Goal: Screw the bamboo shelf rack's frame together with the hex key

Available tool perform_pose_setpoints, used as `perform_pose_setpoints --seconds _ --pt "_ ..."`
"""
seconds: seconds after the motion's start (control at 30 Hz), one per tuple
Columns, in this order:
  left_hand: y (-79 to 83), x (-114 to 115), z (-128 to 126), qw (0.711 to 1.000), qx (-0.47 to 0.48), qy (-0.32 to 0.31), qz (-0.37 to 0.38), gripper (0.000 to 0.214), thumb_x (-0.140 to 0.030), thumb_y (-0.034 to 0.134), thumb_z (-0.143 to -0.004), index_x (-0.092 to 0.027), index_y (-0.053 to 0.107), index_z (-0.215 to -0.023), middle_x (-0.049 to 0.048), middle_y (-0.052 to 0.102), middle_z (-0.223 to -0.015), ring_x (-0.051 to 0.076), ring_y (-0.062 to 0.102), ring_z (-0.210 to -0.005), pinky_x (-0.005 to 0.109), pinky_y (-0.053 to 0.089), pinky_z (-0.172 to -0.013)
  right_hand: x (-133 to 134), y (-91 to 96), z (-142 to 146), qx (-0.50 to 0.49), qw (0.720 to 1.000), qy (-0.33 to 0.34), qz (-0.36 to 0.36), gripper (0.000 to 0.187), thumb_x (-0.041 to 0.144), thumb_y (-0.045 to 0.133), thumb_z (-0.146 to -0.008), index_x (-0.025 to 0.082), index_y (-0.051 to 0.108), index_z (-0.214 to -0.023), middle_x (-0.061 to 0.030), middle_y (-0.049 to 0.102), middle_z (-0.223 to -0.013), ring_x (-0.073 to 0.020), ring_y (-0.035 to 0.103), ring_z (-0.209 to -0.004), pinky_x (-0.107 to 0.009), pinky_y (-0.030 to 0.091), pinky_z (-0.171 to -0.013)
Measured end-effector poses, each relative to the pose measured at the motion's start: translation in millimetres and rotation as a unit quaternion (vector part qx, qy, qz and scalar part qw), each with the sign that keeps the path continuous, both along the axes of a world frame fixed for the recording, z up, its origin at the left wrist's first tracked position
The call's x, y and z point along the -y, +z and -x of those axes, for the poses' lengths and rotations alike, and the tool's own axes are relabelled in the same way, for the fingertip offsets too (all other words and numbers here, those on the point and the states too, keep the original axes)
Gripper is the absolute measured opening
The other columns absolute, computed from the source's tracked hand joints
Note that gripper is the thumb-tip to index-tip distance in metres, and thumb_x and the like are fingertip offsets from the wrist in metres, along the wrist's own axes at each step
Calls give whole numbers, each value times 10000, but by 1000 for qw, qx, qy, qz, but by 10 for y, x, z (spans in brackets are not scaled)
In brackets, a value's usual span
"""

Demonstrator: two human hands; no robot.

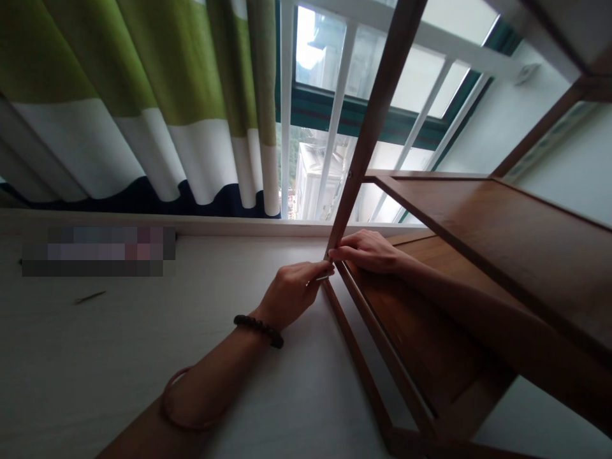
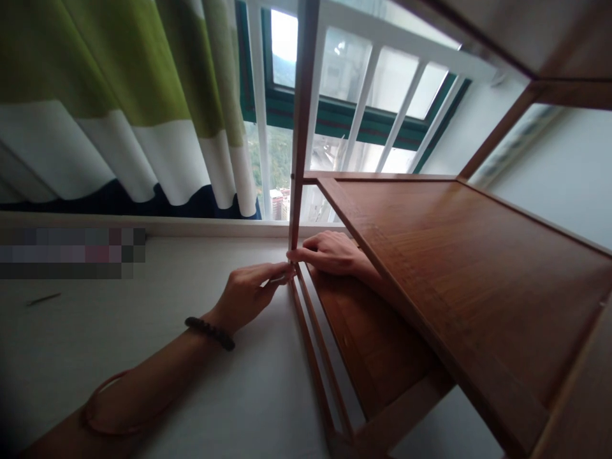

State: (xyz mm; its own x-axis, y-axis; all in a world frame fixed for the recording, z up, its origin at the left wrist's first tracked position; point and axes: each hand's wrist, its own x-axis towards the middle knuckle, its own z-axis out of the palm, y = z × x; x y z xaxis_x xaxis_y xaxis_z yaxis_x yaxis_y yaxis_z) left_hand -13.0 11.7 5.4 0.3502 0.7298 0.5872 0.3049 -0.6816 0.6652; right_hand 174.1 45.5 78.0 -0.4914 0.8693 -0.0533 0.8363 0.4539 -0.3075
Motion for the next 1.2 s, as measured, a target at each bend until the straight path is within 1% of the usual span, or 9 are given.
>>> perform_pose_setpoints --seconds 0.1,0.23,0.37,0.47,0.57,0.7,1.0,1.1,1.2 --pt "46 39 55 984 119 -17 134 247 -329 552 -775 -150 655 -910 67 692 -773 178 639 -673 291 528 -602 10 14 2 -6 1000 -4 5 515 568 351 -797 165 671 -777 -6 565 -613 -134 482 -604 -242 274 -592" --pt "118 34 122 930 249 -30 267 374 -397 466 -810 -83 632 -927 109 677 -788 204 625 -717 317 533 -548 27 32 14 -11 1000 -6 10 517 579 359 -791 172 678 -796 -14 587 -627 -148 500 -623 -247 281 -596" --pt "128 -17 150 914 261 -42 308 352 -360 512 -783 -83 614 -975 115 669 -843 202 614 -763 315 532 -571 25 23 22 -7 1000 -9 0 525 585 350 -794 173 677 -788 -13 598 -646 -145 507 -629 -244 280 -600" --pt "104 -50 158 906 270 -67 320 338 -312 535 -783 -119 528 -1060 97 669 -869 177 621 -755 312 528 -604 17 9 18 -3 1000 0 -2 541 592 330 -801 173 672 -788 -14 608 -676 -140 510 -633 -241 278 -601" --pt "87 -73 174 904 253 -77 336 305 -320 558 -774 -127 503 -1003 92 680 -823 165 630 -684 306 524 -584 10 -8 2 4 1000 9 -10 560 604 309 -807 171 663 -776 -15 608 -681 -136 513 -632 -238 276 -605" --pt "84 -98 196 922 199 -55 327 279 -367 608 -724 -106 599 -821 97 682 -730 151 607 -582 288 517 -539 -1 -34 -20 15 1000 10 -20 553 590 299 -819 170 645 -722 -10 588 -646 -131 510 -623 -234 273 -604" --pt "97 -53 137 943 167 -25 286 296 -403 600 -720 -130 650 -823 54 675 -680 137 595 -511 277 518 -531 -6 -30 -9 26 999 0 -27 588 626 284 -803 169 644 -717 -14 567 -632 -138 503 -621 -234 268 -595" --pt "130 -60 158 965 106 -17 239 308 -419 545 -757 -143 659 -835 32 646 -640 117 551 -477 245 475 -484 0 -17 3 23 999 0 -25 579 617 291 -807 171 655 -745 -17 579 -642 -143 509 -630 -237 275 -604" --pt "196 -84 188 988 10 5 156 302 -412 494 -788 -171 672 -832 -3 584 -564 97 475 -455 215 386 -450 6 5 18 10 1000 3 -17 543 592 327 -806 174 673 -790 -21 604 -673 -147 515 -641 -239 283 -611"
